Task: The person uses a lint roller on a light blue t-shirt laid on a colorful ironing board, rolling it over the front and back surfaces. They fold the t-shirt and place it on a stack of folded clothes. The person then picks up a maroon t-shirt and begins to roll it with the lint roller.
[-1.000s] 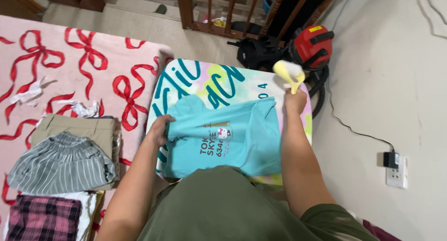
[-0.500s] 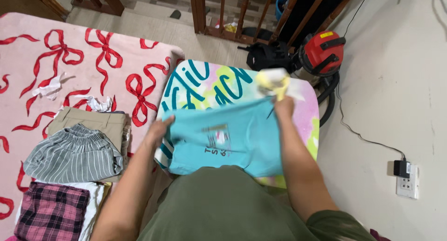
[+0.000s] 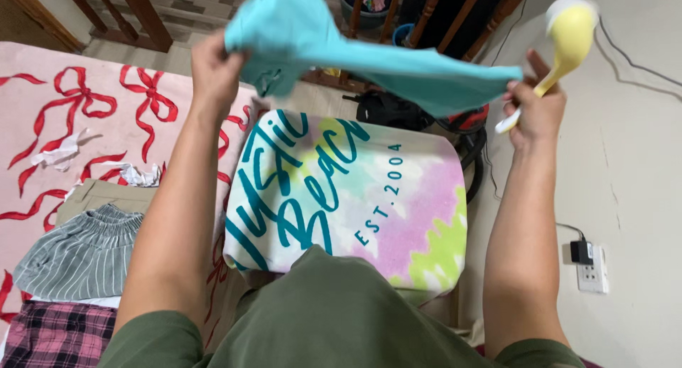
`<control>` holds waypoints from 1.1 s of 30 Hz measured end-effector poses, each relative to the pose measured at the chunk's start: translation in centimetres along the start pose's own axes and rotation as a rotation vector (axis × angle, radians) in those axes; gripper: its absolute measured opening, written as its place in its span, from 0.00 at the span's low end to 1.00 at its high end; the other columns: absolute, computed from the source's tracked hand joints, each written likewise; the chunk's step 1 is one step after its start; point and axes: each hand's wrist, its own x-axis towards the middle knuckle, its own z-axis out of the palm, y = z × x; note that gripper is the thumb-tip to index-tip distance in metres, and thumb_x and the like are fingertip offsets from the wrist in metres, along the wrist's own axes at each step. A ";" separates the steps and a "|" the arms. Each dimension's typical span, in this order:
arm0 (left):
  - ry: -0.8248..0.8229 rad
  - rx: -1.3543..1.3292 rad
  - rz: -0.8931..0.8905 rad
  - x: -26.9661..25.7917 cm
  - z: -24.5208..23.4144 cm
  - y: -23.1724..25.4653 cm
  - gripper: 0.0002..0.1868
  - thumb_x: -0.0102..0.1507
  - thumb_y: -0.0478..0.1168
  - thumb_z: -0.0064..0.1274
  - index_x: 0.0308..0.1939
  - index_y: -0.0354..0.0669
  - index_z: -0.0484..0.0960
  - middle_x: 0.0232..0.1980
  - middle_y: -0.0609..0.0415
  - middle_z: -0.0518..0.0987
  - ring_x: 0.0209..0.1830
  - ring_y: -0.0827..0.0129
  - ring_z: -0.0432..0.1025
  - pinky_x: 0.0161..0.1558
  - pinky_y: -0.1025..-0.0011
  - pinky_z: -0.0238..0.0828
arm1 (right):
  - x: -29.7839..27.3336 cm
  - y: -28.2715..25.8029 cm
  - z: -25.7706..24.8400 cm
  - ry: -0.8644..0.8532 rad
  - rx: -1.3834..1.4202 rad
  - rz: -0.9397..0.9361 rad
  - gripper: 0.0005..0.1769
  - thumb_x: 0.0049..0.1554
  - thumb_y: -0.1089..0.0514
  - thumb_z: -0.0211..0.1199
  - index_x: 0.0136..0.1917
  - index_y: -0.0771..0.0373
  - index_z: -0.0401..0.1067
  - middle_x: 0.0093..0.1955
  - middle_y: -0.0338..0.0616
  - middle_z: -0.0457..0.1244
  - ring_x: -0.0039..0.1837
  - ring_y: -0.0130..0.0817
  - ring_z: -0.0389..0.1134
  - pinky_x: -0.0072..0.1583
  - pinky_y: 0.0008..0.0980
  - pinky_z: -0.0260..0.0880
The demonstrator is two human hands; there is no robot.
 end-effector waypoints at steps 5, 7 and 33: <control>-0.128 0.531 -0.217 -14.2 -1.5 -9.6 0.19 0.61 0.34 0.54 0.56 0.34 0.82 0.46 0.35 0.81 0.47 0.47 0.76 0.49 0.59 0.72 | -7.8 10.1 -4.4 0.025 -0.269 0.096 0.18 0.55 0.74 0.63 0.57 0.66 0.67 0.42 0.41 0.62 0.34 0.27 0.63 0.34 0.28 0.63; -0.132 0.419 -0.167 -21.1 -1.5 -12.8 0.17 0.57 0.33 0.54 0.51 0.36 0.83 0.53 0.39 0.81 0.53 0.49 0.76 0.54 0.61 0.73 | -13.3 15.8 -6.2 0.090 -0.306 0.285 0.11 0.56 0.72 0.61 0.52 0.64 0.68 0.40 0.39 0.65 0.37 0.26 0.68 0.34 0.27 0.64; -0.460 0.785 -0.171 -28.1 6.2 -5.4 0.09 0.55 0.39 0.62 0.39 0.48 0.87 0.43 0.54 0.82 0.55 0.56 0.70 0.62 0.56 0.60 | -25.7 27.2 17.6 -0.451 -0.203 0.579 0.22 0.56 0.64 0.66 0.64 0.61 0.73 0.45 0.35 0.70 0.40 0.21 0.72 0.35 0.22 0.61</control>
